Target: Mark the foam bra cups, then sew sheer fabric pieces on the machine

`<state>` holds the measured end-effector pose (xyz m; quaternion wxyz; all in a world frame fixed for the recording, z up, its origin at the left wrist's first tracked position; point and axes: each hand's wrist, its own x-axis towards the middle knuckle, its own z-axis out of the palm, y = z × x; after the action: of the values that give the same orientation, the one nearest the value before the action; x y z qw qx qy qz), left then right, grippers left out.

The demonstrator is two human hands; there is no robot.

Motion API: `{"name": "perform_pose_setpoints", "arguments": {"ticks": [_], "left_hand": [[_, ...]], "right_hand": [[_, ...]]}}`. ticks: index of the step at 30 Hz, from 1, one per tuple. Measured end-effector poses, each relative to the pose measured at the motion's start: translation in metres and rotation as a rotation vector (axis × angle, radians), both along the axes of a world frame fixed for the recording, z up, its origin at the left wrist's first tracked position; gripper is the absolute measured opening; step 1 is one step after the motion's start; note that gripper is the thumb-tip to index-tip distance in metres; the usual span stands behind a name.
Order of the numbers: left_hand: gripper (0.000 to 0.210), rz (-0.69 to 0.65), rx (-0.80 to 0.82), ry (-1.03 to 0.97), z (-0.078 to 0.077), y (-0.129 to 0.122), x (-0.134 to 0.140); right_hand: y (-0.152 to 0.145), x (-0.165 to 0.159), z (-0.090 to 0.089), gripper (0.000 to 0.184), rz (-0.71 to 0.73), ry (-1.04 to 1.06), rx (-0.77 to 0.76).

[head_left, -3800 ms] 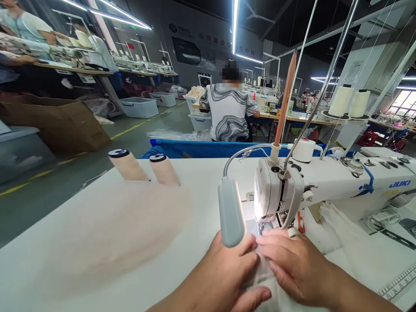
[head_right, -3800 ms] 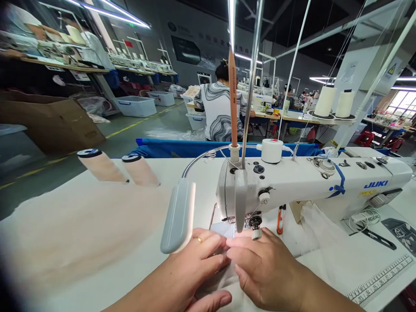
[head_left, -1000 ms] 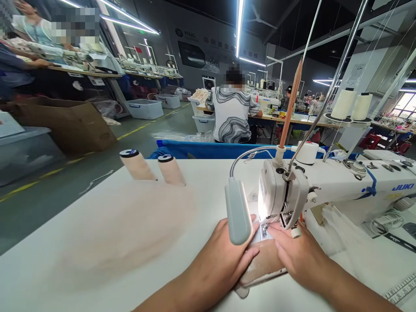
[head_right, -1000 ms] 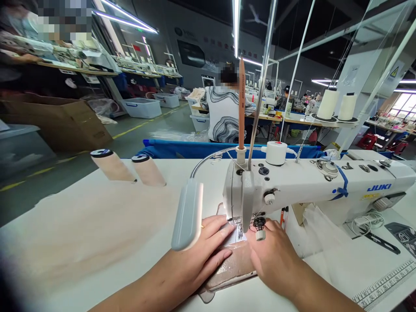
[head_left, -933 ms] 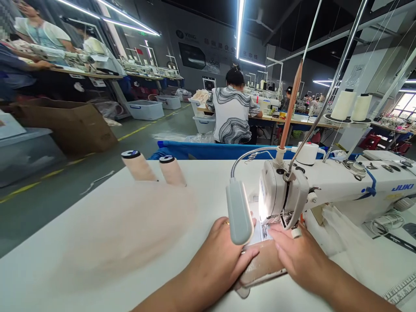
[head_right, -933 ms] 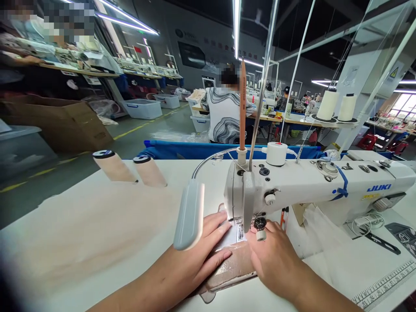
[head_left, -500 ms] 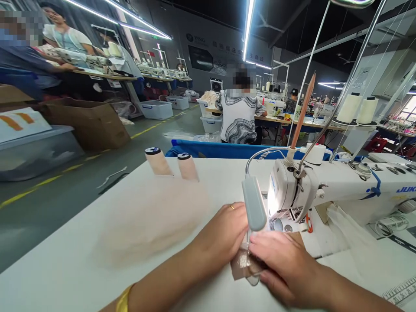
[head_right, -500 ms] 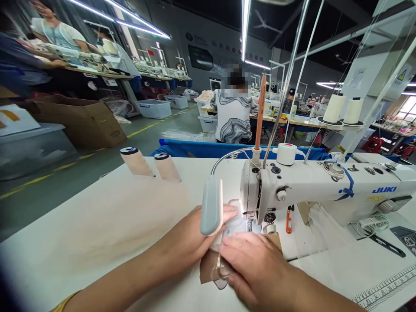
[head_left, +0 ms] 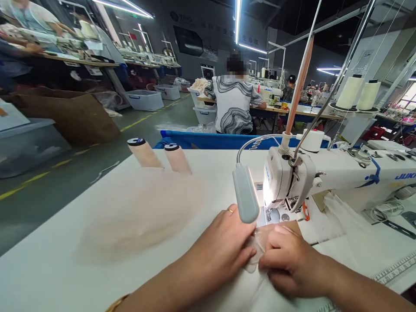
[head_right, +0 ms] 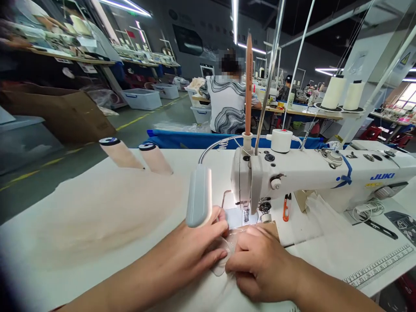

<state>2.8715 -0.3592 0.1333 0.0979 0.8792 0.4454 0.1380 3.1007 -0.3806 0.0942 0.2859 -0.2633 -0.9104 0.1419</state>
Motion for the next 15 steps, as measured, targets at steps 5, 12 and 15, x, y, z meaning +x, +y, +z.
{"name": "perform_pose_setpoints", "arguments": {"ticks": [5,12,15], "left_hand": [[0.010,0.056,-0.258,-0.354,-0.029,0.011,0.005],[0.015,0.133,-0.657,-0.569,-0.023,0.006,0.012],[0.027,0.172,-0.731,-0.572,-0.019,0.004,0.015]], "right_hand": [[0.003,0.006,0.010,0.010,-0.046,0.104,-0.231],[0.004,0.003,0.001,0.024,-0.226,0.140,-0.328],[0.001,0.002,-0.001,0.016,-0.304,0.149,-0.418]]}}
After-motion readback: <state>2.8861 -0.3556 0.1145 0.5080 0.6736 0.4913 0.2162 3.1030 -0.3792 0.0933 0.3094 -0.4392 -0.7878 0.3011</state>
